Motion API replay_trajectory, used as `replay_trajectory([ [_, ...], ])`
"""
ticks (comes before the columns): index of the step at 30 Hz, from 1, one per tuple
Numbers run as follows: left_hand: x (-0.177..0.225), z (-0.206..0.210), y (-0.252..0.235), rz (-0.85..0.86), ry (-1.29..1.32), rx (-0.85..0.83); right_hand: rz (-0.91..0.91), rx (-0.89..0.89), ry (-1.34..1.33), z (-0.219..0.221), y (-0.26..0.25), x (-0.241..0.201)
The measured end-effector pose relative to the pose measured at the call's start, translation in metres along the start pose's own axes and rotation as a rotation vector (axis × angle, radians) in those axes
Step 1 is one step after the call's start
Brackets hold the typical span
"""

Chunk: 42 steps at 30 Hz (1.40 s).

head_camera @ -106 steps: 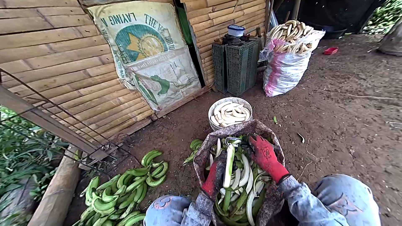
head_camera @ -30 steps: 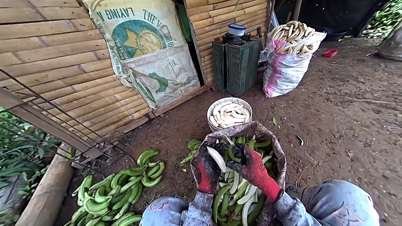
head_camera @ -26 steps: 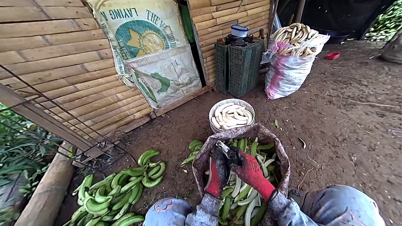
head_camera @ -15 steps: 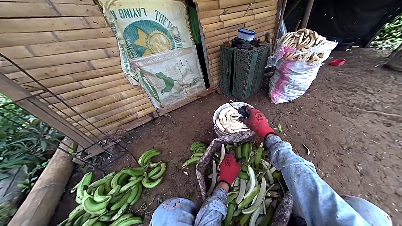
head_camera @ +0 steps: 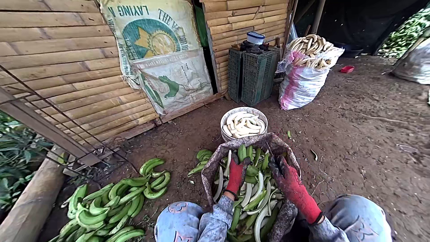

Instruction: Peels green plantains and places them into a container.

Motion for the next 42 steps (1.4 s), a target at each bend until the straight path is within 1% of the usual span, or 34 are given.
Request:
replay_trajectory([
  [2,-0.009,-0.002,-0.003,-0.014,0.233,0.081,0.072,-0.114,-0.007,0.021,0.025,0.005],
  [3,-0.012,-0.001,-0.004,-0.019,0.296,0.092,0.121,-0.169,0.01,0.032,0.03,0.01],
  [5,-0.015,0.004,0.003,-0.025,0.35,0.102,0.246,-0.266,0.079,0.047,0.031,0.021],
  [7,-0.016,0.008,0.01,-0.032,0.36,0.108,0.323,-0.299,0.113,0.05,0.03,0.025],
  [11,-0.017,0.01,0.014,-0.048,0.393,0.119,0.305,-0.313,0.082,0.053,0.032,0.023],
  [13,-0.022,0.011,0.012,-0.04,0.406,0.12,0.31,-0.327,0.116,0.058,0.031,0.024],
  [16,-0.029,0.013,0.013,-0.044,0.401,0.126,0.343,-0.364,0.179,0.062,0.024,0.023],
  [18,-0.033,0.018,0.017,-0.035,0.333,0.093,0.378,-0.399,0.194,0.061,0.013,0.025],
  [19,-0.033,0.022,0.022,-0.009,0.257,0.061,0.397,-0.424,0.2,0.06,0.007,0.026],
  [21,-0.029,0.026,0.038,0.098,0.029,-0.015,0.417,-0.461,0.235,0.06,0.001,0.028],
  [22,-0.027,0.028,0.043,0.16,-0.057,-0.032,0.422,-0.461,0.245,0.06,0.002,0.027],
  [25,-0.029,0.027,0.047,0.259,-0.134,-0.034,0.413,-0.447,0.3,0.063,0.005,0.028],
  [27,-0.027,0.026,0.051,0.399,-0.279,-0.062,0.402,-0.453,0.33,0.065,0.005,0.027],
  [28,-0.027,0.024,0.05,0.422,-0.309,-0.067,0.393,-0.452,0.322,0.065,0.005,0.027],
  [29,-0.029,0.023,0.048,0.39,-0.289,-0.051,0.393,-0.455,0.302,0.065,0.007,0.027],
  [30,-0.031,0.021,0.045,0.312,-0.219,-0.019,0.396,-0.466,0.292,0.063,0.008,0.026],
  [32,-0.035,0.013,0.033,0.141,-0.014,0.076,0.38,-0.466,0.288,0.063,0.011,0.025],
  [33,-0.036,0.012,0.031,0.103,0.048,0.106,0.375,-0.454,0.307,0.065,0.013,0.026],
  [34,-0.035,0.013,0.034,0.102,0.054,0.095,0.379,-0.443,0.353,0.067,0.012,0.027],
  [35,-0.03,0.016,0.039,0.144,0.018,0.072,0.389,-0.425,0.408,0.069,0.008,0.028],
  [38,0.003,0.021,0.048,0.398,-0.091,0.077,0.395,-0.362,0.498,0.067,-0.025,0.032],
  [39,0.011,0.016,0.047,0.407,-0.086,0.099,0.373,-0.375,0.501,0.063,-0.034,0.032],
  [42,0.021,-0.006,0.031,0.288,0.076,0.177,0.26,-0.449,0.464,0.034,-0.049,0.019],
])
Point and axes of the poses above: each hand's wrist, its own y-axis away from the middle knuckle, its own z-axis out of the palm, x = y × z, the point moved 2 cm from there along -y, towards the middle knuckle, and after that the axes turned 1 degree about -y, right-handed, at the moved point
